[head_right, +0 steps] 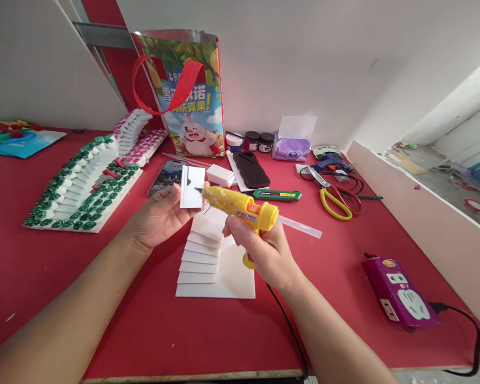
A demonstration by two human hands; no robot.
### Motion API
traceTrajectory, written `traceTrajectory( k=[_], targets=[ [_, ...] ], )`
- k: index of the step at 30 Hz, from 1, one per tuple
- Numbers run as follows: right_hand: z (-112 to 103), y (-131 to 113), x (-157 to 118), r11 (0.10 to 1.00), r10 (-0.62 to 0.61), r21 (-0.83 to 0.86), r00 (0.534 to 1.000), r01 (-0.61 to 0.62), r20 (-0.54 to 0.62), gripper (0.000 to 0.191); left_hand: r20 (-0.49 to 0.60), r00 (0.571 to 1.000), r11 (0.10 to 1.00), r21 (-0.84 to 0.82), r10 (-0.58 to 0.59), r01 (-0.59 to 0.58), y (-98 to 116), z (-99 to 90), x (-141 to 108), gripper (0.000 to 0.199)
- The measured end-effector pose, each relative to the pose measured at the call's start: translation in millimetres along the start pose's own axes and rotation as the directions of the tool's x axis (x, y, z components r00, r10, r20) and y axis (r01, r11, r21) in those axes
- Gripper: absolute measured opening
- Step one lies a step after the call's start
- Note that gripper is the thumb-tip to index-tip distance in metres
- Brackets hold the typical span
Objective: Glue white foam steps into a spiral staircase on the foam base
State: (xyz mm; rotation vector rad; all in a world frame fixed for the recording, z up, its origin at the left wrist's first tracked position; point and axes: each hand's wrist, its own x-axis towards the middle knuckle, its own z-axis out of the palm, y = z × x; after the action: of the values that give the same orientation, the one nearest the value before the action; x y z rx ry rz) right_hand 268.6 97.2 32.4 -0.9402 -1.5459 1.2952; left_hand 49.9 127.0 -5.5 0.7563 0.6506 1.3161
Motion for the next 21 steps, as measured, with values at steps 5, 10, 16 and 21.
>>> traceTrajectory(
  k=[5, 10, 16, 21],
  targets=[
    [-4.0, 5.4, 0.7, 0.997, -0.069, 0.029, 0.996, 0.071, -0.065, 0.032, 0.038, 0.999, 0.998, 0.045, -0.035, 0.034, -2.0, -1.8, -3.5, 0.019],
    [-3.3, 5.4, -0.7, 0.999, -0.049, -0.003, 0.994, 0.049, -0.096, 0.034, 0.101, 0.993, 0.992, 0.111, -0.067, 0.056, -0.8, 1.7, -5.3, 0.025],
    [0.1, 0.3, 0.4, 0.999, -0.053, -0.006, 0.994, 0.052, -0.096, 0.036, 0.143, 0.986, 0.991, 0.112, -0.082, 0.066, -0.7, 2.8, -4.9, 0.027],
    [1.1, 0.5, 0.7, 0.998, -0.066, -0.001, 0.993, 0.066, -0.095, 0.034, 0.167, 0.981, 0.991, 0.106, -0.099, 0.082, -0.7, 0.7, -4.8, 0.023]
  ],
)
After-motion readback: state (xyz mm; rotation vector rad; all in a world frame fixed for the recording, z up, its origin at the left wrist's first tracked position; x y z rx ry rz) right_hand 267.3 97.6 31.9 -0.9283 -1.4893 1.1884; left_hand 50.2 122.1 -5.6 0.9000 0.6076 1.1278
